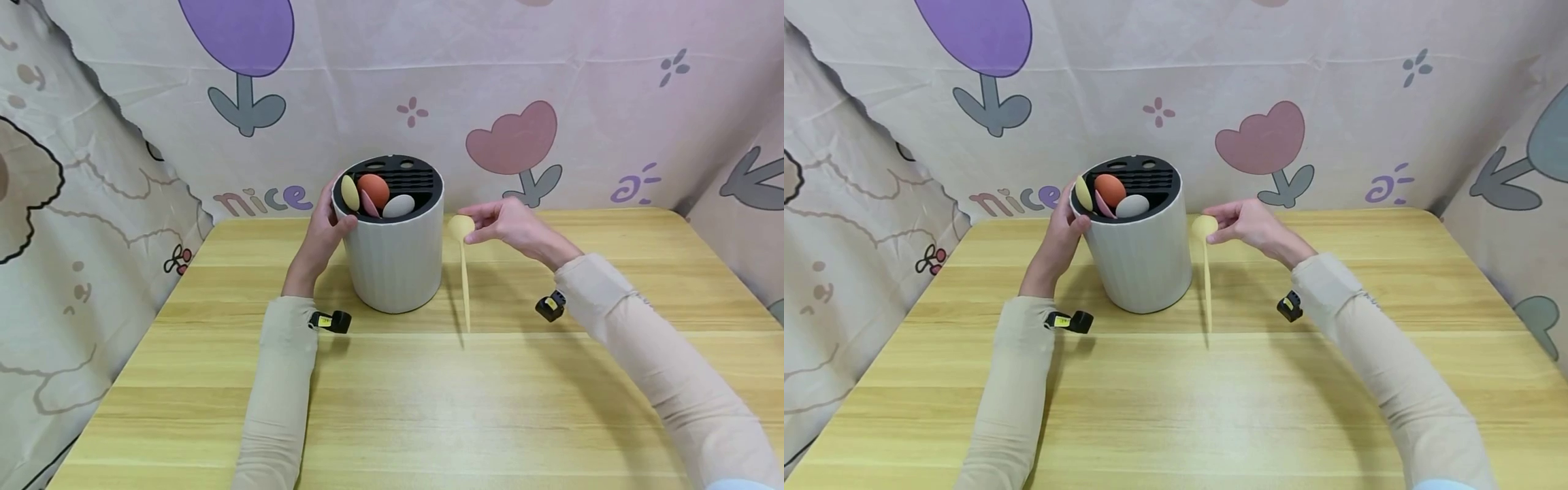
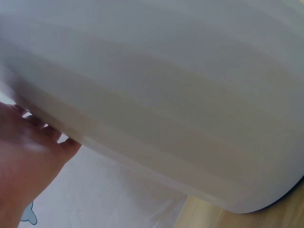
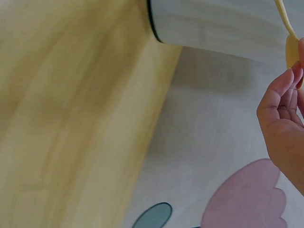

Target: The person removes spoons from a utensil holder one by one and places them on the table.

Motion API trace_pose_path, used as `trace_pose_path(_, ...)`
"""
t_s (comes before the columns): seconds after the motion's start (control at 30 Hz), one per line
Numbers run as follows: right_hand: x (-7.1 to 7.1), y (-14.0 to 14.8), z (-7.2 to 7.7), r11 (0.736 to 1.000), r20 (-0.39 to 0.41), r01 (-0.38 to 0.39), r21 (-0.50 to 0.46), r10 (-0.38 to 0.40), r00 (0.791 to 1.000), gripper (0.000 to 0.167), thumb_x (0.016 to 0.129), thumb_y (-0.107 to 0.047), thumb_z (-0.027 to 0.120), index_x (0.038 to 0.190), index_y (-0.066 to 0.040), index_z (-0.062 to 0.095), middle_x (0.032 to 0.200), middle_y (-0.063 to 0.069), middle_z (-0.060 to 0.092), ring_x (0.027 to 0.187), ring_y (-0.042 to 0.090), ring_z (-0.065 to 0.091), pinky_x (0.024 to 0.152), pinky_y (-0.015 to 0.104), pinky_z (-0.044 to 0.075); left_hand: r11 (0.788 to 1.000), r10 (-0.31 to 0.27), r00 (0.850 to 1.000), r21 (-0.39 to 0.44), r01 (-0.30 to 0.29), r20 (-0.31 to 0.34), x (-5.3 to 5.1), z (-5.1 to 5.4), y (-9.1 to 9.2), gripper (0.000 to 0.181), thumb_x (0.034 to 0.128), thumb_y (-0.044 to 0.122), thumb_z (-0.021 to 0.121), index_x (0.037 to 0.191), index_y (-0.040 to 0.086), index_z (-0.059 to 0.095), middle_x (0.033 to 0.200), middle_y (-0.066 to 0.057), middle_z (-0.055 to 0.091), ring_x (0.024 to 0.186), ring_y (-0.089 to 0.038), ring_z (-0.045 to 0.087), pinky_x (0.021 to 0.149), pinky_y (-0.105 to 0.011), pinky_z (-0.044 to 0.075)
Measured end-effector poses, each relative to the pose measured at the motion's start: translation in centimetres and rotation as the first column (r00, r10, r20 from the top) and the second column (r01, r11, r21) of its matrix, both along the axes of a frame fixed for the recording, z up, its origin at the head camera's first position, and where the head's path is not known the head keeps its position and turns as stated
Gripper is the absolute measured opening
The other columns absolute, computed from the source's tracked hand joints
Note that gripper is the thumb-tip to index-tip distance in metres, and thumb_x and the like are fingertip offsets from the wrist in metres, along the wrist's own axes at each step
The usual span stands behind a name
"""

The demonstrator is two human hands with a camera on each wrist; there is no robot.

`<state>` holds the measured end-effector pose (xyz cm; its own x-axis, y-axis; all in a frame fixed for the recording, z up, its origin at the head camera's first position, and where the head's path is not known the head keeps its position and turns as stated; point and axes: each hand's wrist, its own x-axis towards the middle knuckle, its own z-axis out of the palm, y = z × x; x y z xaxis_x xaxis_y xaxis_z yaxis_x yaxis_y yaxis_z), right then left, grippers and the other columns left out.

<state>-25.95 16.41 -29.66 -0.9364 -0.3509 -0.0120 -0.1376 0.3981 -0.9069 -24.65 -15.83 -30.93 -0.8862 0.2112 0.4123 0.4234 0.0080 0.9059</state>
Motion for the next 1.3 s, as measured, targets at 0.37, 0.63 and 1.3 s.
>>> trace_pose_path(0.37,-0.3,0.3,-2.2,0.998,0.054,-0.044,0.039,0.042,0.998,0.056,0.079,-0.003,0.079,0.130,0.003,0.058,0.085,0.000,0.055,0.085,0.010,0.048,0.076,0.019,0.045,1.000,0.001,1.000,-0.009,-0.001,-0.002,-0.1,0.1,0.0,0.134,0.0564,0.081,0.070,0.153,0.004,0.017,0.155,-0.013,0.024,0.142,-0.025,0.026,0.114,-0.040,0.023)
trace_pose_path(0.63,-0.5,0.2,-3.6,1.000,0.126,-0.030,0.004,0.029,0.992,0.054,0.080,-0.001,0.078,0.130,0.005,0.057,0.092,0.007,0.057,0.085,0.010,0.049,0.075,0.018,0.047,1.000,0.002,1.000,-0.006,-0.002,-0.006,-0.1,0.2,0.0,0.134,0.0567,0.080,0.071,0.153,0.004,0.018,0.155,-0.013,0.024,0.141,-0.024,0.025,0.115,-0.039,0.023)
trace_pose_path(1.3,-0.5,-0.5,-6.2,0.996,0.143,-0.059,0.064,0.049,0.988,0.051,0.079,-0.002,0.079,0.125,0.007,0.060,0.093,0.008,0.062,0.084,0.014,0.056,0.077,0.021,0.047,1.000,-0.001,1.000,-0.013,0.001,0.005,0.1,0.1,-0.1,0.133,0.0574,0.080,0.070,0.153,0.004,0.018,0.155,-0.012,0.024,0.142,-0.024,0.025,0.114,-0.039,0.023)
